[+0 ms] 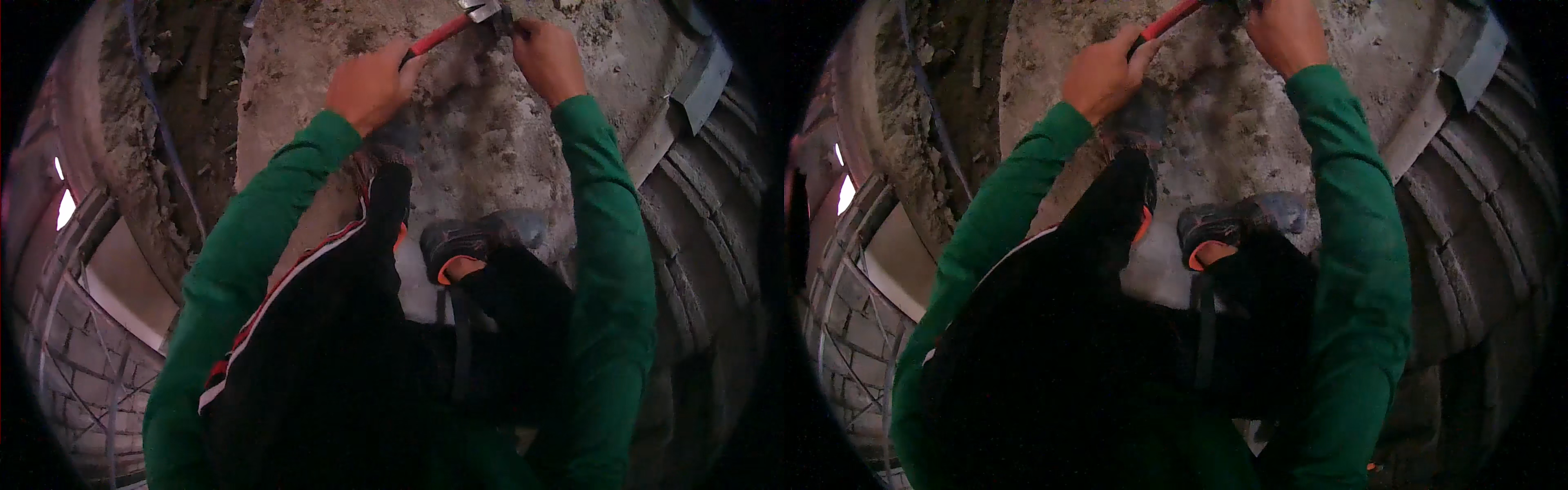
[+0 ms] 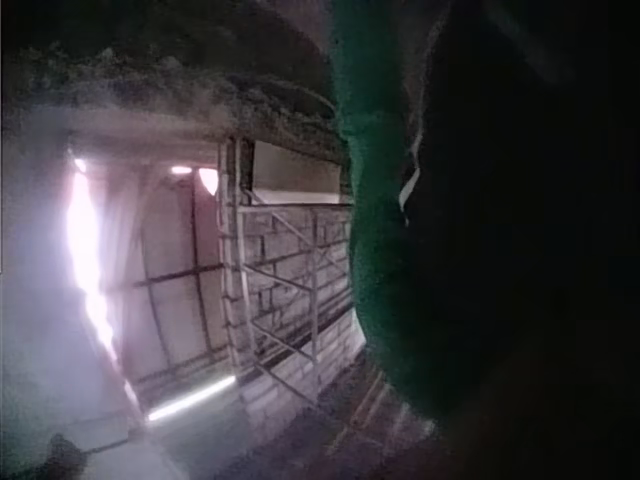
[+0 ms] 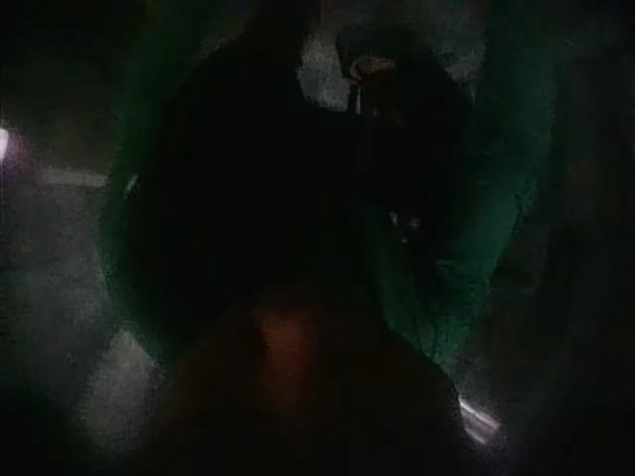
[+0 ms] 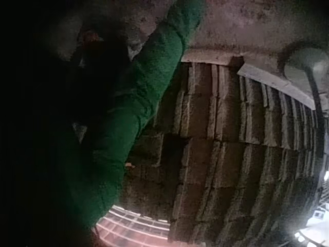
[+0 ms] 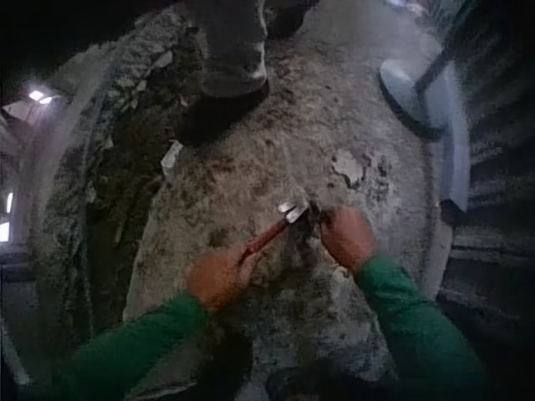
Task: The person sits on the floor and uses a hammer to strike a small metal piece placed on the concrete surface. They repeatedly pick up the piece, inspect it, and use pliers to bend and shape it. The person alternates between hammering and bending the metal to refine its form.
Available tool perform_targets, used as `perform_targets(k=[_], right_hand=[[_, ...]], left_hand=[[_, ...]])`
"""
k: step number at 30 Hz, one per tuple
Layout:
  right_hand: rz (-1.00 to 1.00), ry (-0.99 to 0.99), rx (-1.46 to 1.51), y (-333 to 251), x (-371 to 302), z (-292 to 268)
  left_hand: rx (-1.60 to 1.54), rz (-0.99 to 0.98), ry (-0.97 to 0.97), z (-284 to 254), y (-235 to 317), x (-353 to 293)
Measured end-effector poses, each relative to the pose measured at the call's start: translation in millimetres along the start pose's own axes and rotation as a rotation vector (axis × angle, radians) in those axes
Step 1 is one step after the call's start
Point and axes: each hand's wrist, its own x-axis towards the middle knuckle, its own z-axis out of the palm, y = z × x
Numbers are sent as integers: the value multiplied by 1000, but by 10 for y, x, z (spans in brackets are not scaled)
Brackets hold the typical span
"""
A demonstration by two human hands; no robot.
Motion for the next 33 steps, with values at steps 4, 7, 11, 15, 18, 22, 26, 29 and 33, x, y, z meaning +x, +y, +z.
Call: perform_targets(k=[4, 7, 11, 15, 18, 22, 26, 29, 33], right_hand=[[-45, 19, -82, 35, -16, 73], [69, -37, -92, 18, 1, 56], [35, 73, -141, 53, 34, 15], [-4, 138, -220, 30, 18, -123], [-54, 110, -229, -14, 1, -184], [-94, 66, -164, -31, 66, -216], [-101, 41, -147, -18, 111, -162], [-99, 36, -166, 39, 98, -173], [-100, 45, -123, 134, 158, -168]], left_hand=[[-76, 36, 34, 42, 0, -48], [-52, 73, 64, 99, -70, -23], [-71, 31, 44, -54, 49, 24], [-100, -50, 26, -191, 163, -16], [-104, -56, -11, -155, 137, 32], [-135, -20, 16, -89, 157, 10], [-146, -4, -12, -9, 184, 79], [-152, -13, -11, 56, 193, 105], [-192, -6, 57, 90, 286, 81]])
